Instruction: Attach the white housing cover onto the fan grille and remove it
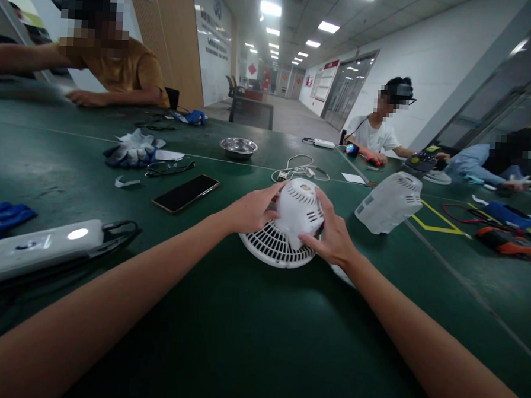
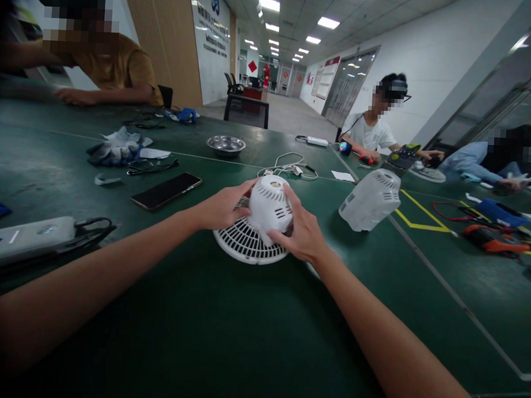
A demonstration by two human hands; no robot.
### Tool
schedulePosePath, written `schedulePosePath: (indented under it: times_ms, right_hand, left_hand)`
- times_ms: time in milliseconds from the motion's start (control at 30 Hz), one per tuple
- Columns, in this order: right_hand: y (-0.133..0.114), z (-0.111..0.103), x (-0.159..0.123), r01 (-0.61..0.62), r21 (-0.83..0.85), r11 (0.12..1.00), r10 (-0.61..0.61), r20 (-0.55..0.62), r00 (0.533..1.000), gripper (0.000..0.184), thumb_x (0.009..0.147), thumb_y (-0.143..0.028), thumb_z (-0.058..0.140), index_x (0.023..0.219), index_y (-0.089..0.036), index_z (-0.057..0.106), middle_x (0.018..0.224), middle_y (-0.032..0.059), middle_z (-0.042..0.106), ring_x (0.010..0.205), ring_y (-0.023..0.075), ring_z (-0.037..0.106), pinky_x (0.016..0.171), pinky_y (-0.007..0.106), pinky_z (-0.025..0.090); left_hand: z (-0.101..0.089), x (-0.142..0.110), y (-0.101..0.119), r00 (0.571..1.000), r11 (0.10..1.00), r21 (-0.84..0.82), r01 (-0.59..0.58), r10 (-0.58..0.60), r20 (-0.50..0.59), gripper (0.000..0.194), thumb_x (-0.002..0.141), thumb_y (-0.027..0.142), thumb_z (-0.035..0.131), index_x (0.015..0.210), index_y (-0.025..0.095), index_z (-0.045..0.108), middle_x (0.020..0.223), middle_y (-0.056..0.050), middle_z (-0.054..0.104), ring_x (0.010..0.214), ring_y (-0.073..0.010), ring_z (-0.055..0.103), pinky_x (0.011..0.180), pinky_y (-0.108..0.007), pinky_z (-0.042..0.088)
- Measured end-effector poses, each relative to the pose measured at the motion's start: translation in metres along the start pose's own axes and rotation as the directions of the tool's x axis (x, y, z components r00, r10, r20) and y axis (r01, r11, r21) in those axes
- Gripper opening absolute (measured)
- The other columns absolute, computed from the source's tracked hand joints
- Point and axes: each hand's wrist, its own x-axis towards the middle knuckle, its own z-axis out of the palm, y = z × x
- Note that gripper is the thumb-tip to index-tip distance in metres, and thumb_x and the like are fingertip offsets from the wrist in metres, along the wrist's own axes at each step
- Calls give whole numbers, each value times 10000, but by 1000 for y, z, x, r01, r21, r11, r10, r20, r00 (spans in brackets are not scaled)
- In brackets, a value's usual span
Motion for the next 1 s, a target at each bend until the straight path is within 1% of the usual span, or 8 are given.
schedulePosePath:
  times_ms: [67,133,233,533,700,867,933,1000]
  right_hand:
    - [-2,-3,-2,-19,52,998,15,71,997,978,871,-576,721,1672,-327,218,1331,125,720,928,345,754,879,616,621]
    - [-3,-5,-4,-54,118,992,38,128,991,937,900,-515,689,1673,-324,194,1049,66,778,673,256,702,714,530,640]
    - [-5,-6,-5,-76,200,977,42,168,985,940,885,-450,688,1668,-328,183,958,32,768,598,218,651,606,458,616]
    - [-6,-5,-2,-147,330,932,76,218,973,1009,795,-242,732,1652,-377,216,877,-16,732,560,164,607,466,298,508]
    - [-5,-8,-1,-134,313,940,55,248,967,990,798,-231,738,1636,-379,232,866,-30,710,590,158,619,507,297,527]
    - [-7,-9,-1,-89,249,964,26,247,969,995,801,-269,734,1637,-353,201,933,-1,719,584,161,609,553,346,559]
    - [-9,-7,0,-56,171,984,21,197,980,1014,798,-360,785,1633,-338,210,1109,65,725,712,218,677,664,431,611]
    - [-10,-4,1,-35,71,997,29,89,996,1052,761,-492,846,1614,-336,252,1401,140,629,987,331,715,846,550,618]
  left_hand:
    - [3,-2,-1,999,995,-88,-41,41,1,947,918,326,653,1701,237,129,1562,-196,555,1325,-374,628,1127,-585,473]
    - [6,-4,-2,995,987,-129,-98,102,22,1142,855,426,761,1710,275,20,1633,-208,469,1391,-427,571,1153,-623,449]
    - [12,-5,-2,991,986,-101,-132,133,7,1381,717,545,880,1705,273,-46,1703,-244,326,1439,-506,494,1162,-676,421]
    - [21,-4,8,983,986,-44,-158,153,-105,1175,711,444,857,1641,272,159,1570,-206,480,1240,-418,640,1026,-561,539]
    - [16,-4,2,983,983,-67,-170,164,-77,1123,722,516,867,1601,279,211,1558,-201,491,1256,-419,631,1018,-564,544]
    - [19,-3,-3,985,985,-71,-159,154,-72,1221,661,640,897,1616,278,228,1583,-221,475,1336,-460,575,1085,-615,498]
    - [22,-3,-1,989,993,-26,-116,113,-100,1244,646,688,891,1628,277,247,1556,-220,506,1312,-461,587,1077,-622,495]
    - [24,-3,1,990,997,39,-71,75,-120,1210,687,700,863,1646,280,257,1499,-208,557,1259,-442,618,1051,-613,504]
